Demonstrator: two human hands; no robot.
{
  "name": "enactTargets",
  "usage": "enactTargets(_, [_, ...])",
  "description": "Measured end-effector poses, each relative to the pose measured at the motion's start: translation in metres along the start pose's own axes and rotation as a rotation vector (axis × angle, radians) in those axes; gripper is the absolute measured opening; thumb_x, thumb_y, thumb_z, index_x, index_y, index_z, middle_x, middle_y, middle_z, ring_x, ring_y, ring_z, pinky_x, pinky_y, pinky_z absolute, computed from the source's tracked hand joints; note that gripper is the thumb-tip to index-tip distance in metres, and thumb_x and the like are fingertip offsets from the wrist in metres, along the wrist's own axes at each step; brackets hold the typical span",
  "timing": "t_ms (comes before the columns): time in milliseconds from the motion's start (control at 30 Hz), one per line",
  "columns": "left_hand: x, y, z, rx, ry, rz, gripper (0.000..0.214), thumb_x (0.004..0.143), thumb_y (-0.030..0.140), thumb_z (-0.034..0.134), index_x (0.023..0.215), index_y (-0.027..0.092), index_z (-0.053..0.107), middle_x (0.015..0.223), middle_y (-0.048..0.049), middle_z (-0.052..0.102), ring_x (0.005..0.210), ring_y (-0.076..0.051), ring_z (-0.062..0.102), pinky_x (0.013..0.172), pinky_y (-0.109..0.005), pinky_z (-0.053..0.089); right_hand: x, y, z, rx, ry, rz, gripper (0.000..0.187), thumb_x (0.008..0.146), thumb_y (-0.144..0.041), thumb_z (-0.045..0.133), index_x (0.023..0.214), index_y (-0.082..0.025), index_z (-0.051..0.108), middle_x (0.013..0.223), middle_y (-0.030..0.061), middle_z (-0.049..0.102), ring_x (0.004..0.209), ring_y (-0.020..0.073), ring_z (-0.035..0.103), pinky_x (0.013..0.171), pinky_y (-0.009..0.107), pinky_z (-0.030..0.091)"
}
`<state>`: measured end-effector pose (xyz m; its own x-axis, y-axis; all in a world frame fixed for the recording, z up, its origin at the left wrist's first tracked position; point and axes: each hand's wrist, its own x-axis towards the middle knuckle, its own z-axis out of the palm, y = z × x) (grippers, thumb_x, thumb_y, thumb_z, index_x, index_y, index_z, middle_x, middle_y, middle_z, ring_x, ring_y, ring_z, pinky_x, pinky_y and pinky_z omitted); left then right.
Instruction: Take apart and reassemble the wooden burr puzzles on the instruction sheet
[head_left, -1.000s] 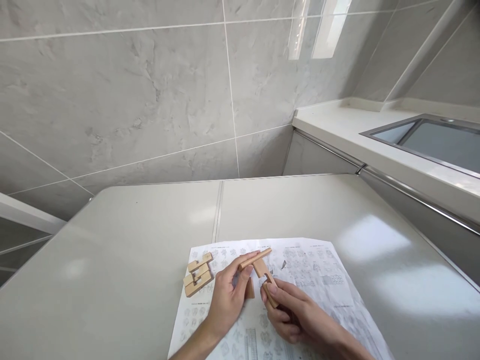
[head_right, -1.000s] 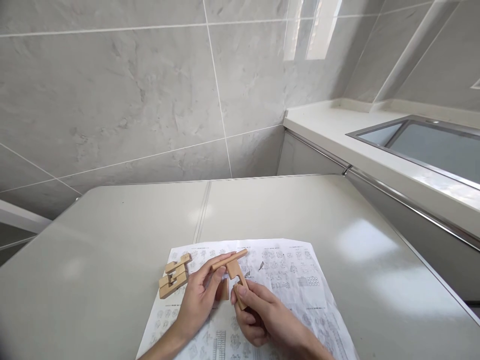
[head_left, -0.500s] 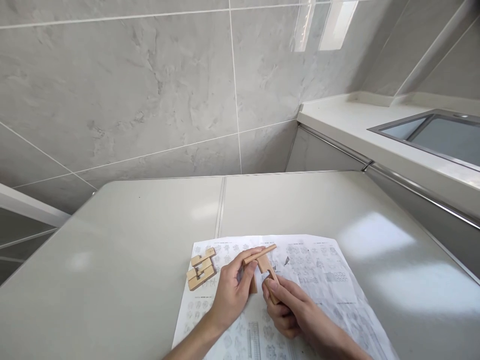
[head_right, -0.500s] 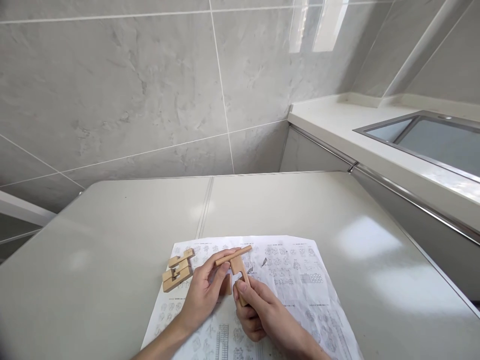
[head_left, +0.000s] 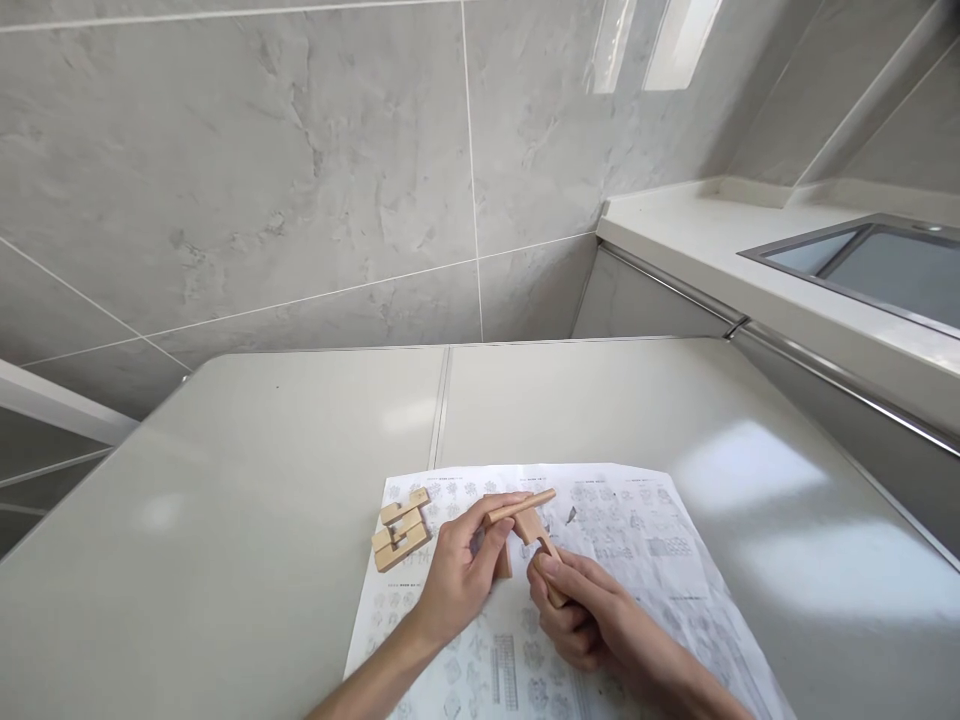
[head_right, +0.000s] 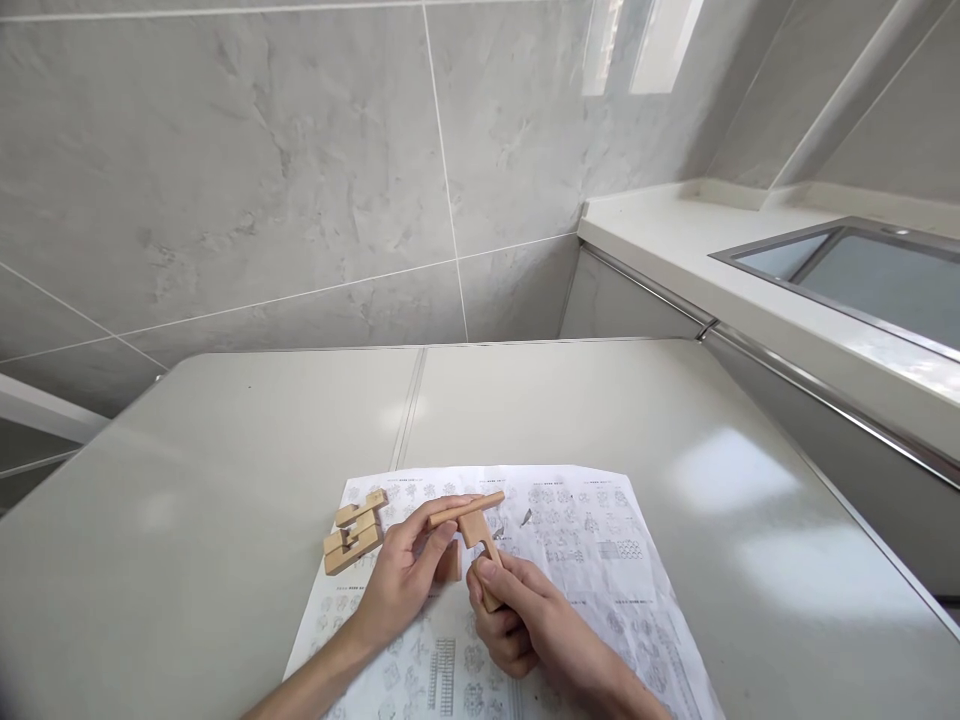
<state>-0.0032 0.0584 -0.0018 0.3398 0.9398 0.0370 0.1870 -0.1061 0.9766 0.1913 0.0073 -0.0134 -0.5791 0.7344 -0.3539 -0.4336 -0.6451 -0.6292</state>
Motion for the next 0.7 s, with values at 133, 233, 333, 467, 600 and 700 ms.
enactTargets(133, [-0.0008, 0.0001, 0.0005, -0.012, 0.002, -0.012, 0.043, 0.113, 0.051, 0.058, 0.136, 0.021, 0.078, 0.074, -0.0026, 0.077, 0.063, -0.018, 0.07, 0.066, -0.027, 0.058, -0.0007, -0.0033, -0.0004, -0.014, -0.004, 0.007, 0.052, 0.099, -0.068, 0.074, 0.087, -0.024, 0.05, 0.064, -0.0121, 0.028, 0.049, 0.0056, 0.013, 0.042, 0.02, 0.009])
enactTargets(233, [-0.0007, 0.0014, 0.0015, -0.01, 0.026, -0.008, 0.045, 0.112, 0.052, 0.057, 0.135, 0.02, 0.079, 0.072, -0.0029, 0.077, 0.066, -0.02, 0.072, 0.067, -0.028, 0.059, -0.0013, -0.0043, -0.0005, -0.017, 0.0, 0.009, 0.051, 0.099, -0.068, 0.073, 0.089, -0.024, 0.05, 0.064, -0.0123, 0.028, 0.05, 0.0056, 0.013, 0.043, 0.02, 0.009])
enactTargets(333, [-0.0003, 0.0036, 0.0024, -0.001, 0.035, -0.002, 0.046, 0.112, 0.053, 0.057, 0.135, 0.02, 0.079, 0.074, -0.0034, 0.078, 0.068, -0.02, 0.073, 0.068, -0.028, 0.06, -0.0014, -0.0031, 0.0002, -0.014, 0.017, 0.005, 0.05, 0.1, -0.067, 0.073, 0.09, -0.024, 0.05, 0.064, -0.0121, 0.029, 0.05, 0.0058, 0.013, 0.043, 0.021, 0.009])
enactTargets(467, [-0.0002, 0.006, 0.003, 0.018, 0.032, 0.001, 0.045, 0.111, 0.052, 0.058, 0.138, 0.023, 0.079, 0.078, -0.004, 0.08, 0.068, -0.02, 0.073, 0.065, -0.028, 0.06, -0.0016, -0.0027, 0.0019, -0.021, 0.024, -0.009, 0.049, 0.1, -0.066, 0.072, 0.089, -0.024, 0.05, 0.064, -0.012, 0.03, 0.05, 0.0057, 0.014, 0.043, 0.021, 0.009])
enactTargets(600, [0.0006, 0.0065, 0.0027, 0.017, 0.036, 0.0, 0.044, 0.11, 0.052, 0.06, 0.136, 0.022, 0.08, 0.079, -0.0047, 0.08, 0.065, -0.019, 0.071, 0.06, -0.026, 0.059, -0.0022, -0.0041, 0.0001, -0.029, 0.006, -0.01, 0.05, 0.1, -0.067, 0.072, 0.089, -0.024, 0.05, 0.064, -0.0122, 0.028, 0.05, 0.006, 0.013, 0.042, 0.021, 0.009])
enactTargets(700, [0.0015, 0.0071, 0.0016, -0.006, -0.001, -0.023, 0.045, 0.111, 0.052, 0.059, 0.139, 0.022, 0.079, 0.086, -0.006, 0.082, 0.062, -0.017, 0.067, 0.058, -0.025, 0.057, -0.0025, -0.0033, -0.0047, -0.015, -0.011, -0.005, 0.051, 0.102, -0.066, 0.07, 0.084, -0.024, 0.047, 0.063, -0.0121, 0.027, 0.049, 0.0062, 0.012, 0.041, 0.021, 0.01])
